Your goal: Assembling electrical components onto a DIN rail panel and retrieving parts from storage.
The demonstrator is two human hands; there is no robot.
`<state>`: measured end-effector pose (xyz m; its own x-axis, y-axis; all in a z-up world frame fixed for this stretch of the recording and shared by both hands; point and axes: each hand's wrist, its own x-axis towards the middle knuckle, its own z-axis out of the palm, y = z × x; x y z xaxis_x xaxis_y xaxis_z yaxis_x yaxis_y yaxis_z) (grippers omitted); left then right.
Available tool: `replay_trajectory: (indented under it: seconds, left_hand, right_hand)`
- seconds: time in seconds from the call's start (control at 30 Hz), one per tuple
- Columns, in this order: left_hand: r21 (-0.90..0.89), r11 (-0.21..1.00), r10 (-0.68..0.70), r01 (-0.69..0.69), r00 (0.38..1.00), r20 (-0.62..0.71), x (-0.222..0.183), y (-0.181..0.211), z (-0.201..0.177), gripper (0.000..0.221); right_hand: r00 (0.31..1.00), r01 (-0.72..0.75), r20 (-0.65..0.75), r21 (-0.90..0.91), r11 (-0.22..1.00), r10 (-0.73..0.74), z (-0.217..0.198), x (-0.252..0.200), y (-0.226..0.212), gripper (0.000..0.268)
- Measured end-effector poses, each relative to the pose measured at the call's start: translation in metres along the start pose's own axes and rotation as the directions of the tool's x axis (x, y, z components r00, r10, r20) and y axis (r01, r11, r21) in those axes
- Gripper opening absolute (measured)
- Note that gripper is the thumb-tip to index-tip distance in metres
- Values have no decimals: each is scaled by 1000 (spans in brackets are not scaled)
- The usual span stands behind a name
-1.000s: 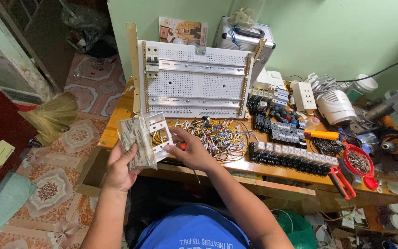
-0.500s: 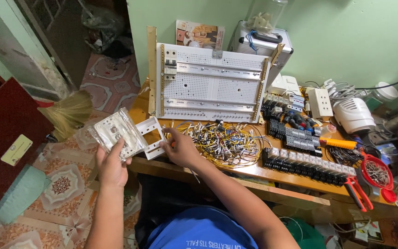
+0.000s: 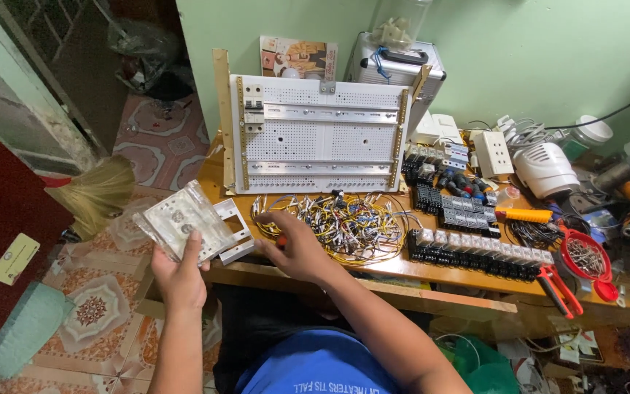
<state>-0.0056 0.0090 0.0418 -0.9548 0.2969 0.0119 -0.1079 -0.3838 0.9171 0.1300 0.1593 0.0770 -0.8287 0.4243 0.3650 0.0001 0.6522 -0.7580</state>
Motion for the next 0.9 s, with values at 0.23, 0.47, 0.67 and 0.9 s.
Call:
replay_trajectory:
  seconds: [0.23, 0.47, 0.67, 0.9]
  left_hand:
    - [216, 946, 155, -241, 924, 351, -38, 1, 18, 28]
    - [178, 972, 28, -151, 831, 556, -87, -24, 63, 29]
    - [187, 982, -87, -34, 796, 600, -107, -25, 83, 27]
    - [302, 940, -117, -160, 680, 723, -81, -26, 72, 45]
  right_hand:
    - [987, 90, -154, 301, 949, -44, -53, -46, -25, 43]
    - [969, 106, -240, 205, 973, -55, -73, -90, -20, 46]
    - [959, -11, -273, 244, 970, 79, -74, -116, 16, 15]
    - [853, -253, -164, 701, 667, 495, -77, -144, 56, 14]
